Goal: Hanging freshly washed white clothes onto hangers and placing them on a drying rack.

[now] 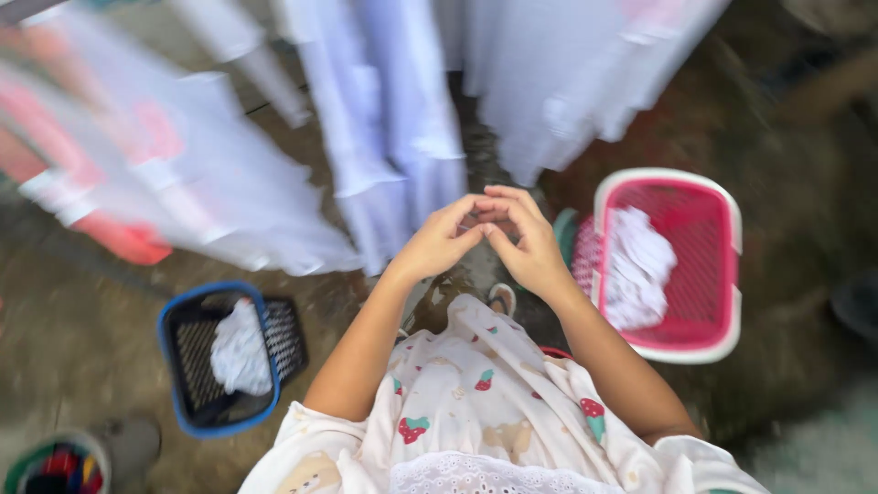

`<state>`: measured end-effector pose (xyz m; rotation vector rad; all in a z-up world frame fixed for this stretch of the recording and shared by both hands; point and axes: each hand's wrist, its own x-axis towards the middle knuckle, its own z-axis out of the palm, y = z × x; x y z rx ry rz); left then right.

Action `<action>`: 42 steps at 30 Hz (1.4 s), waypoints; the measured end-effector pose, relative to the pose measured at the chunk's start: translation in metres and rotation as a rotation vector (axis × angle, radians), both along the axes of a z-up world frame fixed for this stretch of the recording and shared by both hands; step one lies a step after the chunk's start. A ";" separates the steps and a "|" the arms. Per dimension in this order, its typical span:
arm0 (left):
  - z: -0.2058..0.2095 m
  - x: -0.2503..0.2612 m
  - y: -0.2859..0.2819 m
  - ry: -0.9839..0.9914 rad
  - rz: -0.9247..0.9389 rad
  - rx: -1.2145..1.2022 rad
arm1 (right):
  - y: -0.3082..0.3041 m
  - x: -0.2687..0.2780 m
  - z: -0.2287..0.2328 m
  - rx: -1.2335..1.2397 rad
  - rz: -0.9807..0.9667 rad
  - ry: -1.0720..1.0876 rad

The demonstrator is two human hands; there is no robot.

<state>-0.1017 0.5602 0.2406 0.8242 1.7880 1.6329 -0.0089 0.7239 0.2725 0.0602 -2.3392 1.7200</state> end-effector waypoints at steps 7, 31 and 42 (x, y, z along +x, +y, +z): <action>-0.080 0.029 0.216 0.000 -0.330 0.055 | 0.157 0.073 -0.080 -0.063 -0.502 -0.015; -0.347 0.069 0.404 0.114 -0.337 -0.390 | 0.398 0.205 -0.568 0.355 -0.695 -1.113; -0.243 0.075 0.423 0.266 -0.438 -0.191 | 0.424 0.241 -0.305 -0.644 -0.718 -0.411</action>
